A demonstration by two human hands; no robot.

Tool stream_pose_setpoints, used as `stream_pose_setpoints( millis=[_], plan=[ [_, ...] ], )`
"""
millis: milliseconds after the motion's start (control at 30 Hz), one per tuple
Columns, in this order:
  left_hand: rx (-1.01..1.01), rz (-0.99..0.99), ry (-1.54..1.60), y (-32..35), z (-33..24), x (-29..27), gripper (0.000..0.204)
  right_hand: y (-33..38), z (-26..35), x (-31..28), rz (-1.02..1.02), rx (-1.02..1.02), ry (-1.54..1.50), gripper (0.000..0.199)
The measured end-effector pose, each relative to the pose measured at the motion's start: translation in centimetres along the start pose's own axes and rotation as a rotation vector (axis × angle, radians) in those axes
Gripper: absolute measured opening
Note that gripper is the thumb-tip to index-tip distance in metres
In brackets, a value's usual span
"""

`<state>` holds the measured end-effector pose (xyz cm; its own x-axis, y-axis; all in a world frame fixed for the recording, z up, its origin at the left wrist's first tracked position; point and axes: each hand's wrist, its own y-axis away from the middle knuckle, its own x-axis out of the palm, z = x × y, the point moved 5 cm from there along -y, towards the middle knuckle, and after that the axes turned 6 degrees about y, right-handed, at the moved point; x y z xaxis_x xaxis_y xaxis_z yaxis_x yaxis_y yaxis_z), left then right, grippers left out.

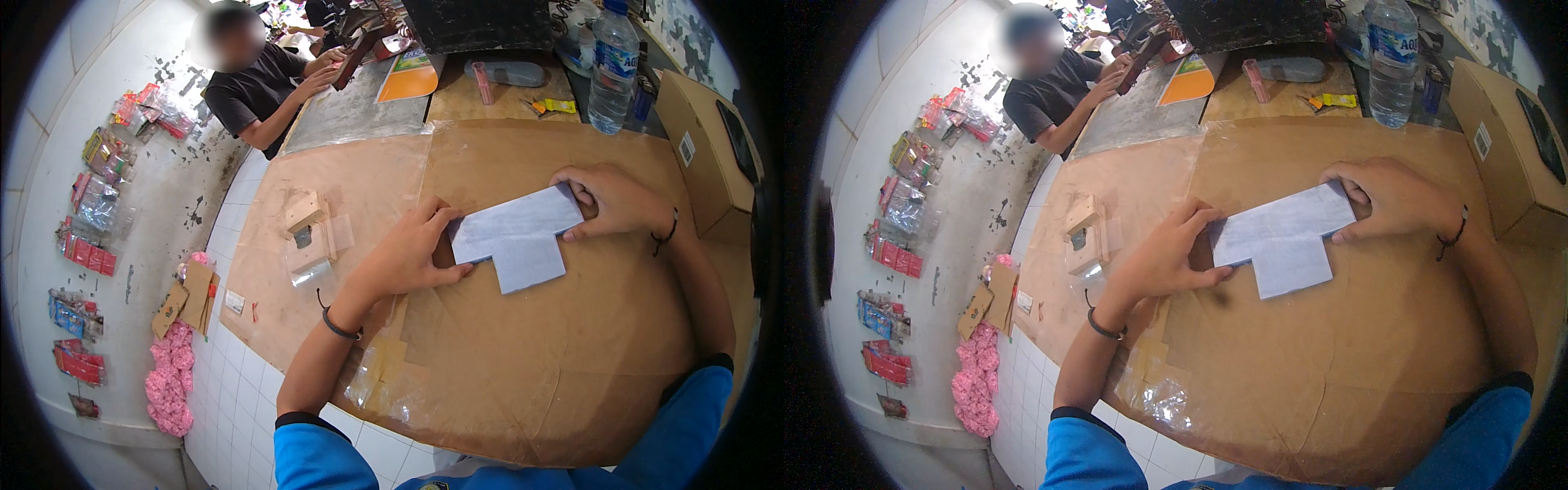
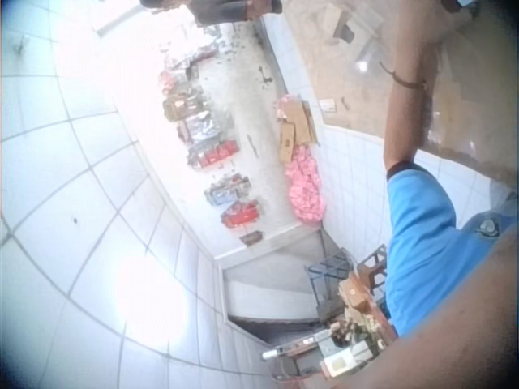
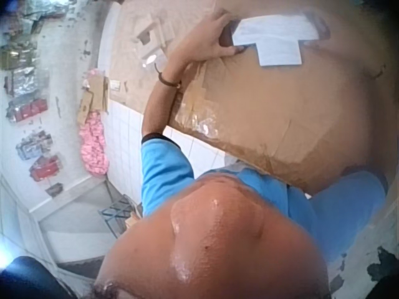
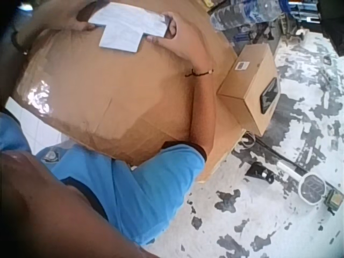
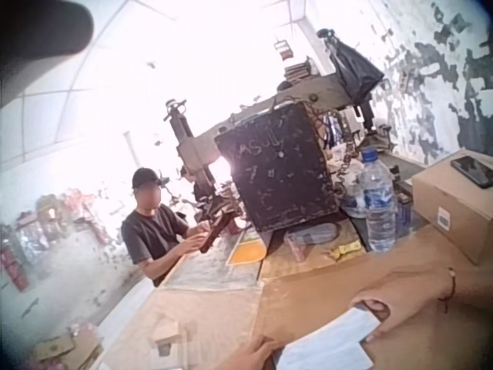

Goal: The person places small white rectangular items into clear plastic bags on a workbench. They repeatedly pick up items, insert them into bags, and set the filled bags aside. Another person works across the table in the background.

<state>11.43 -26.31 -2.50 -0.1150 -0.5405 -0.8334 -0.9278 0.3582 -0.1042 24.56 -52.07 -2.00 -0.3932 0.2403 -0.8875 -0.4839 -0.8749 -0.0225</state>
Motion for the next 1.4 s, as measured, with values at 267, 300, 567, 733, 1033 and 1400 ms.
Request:
stream_pose_setpoints(
  millis=[267, 300, 567, 733, 1033, 1400],
  plan=[
    [0.015, -0.013, -0.027, -0.02, -0.12, -0.08, 0.07, -0.11, 0.09, -0.15, 0.003, 0.009, 0.039, 0.075],
    [0.012, -0.01, -0.031, -0.03, -0.11, -0.06, 0.07, -0.1, 0.09, -0.13, -0.002, 0.007, 0.034, 0.075],
    [0.001, -0.001, -0.058, 0.0, 0.01, -0.04, 0.07, -0.15, 0.22, -0.08, -0.017, -0.035, 0.042, 0.074],
    [-0.015, 0.013, -0.061, -0.07, -0.02, -0.02, 0.072, -0.08, 0.24, -0.07, 0.002, 0.004, 0.024, 0.073],
    [-0.027, 0.017, -0.064, 0.02, 0.01, 0.0, 0.074, -0.15, 0.16, -0.04, -0.016, -0.023, 0.038, 0.073],
    [-0.002, 0.015, -0.163, 0.1, 0.05, 0.26, 0.071, -0.13, -0.01, 0.19, -0.046, -0.071, 0.059, 0.072]
  ],
)
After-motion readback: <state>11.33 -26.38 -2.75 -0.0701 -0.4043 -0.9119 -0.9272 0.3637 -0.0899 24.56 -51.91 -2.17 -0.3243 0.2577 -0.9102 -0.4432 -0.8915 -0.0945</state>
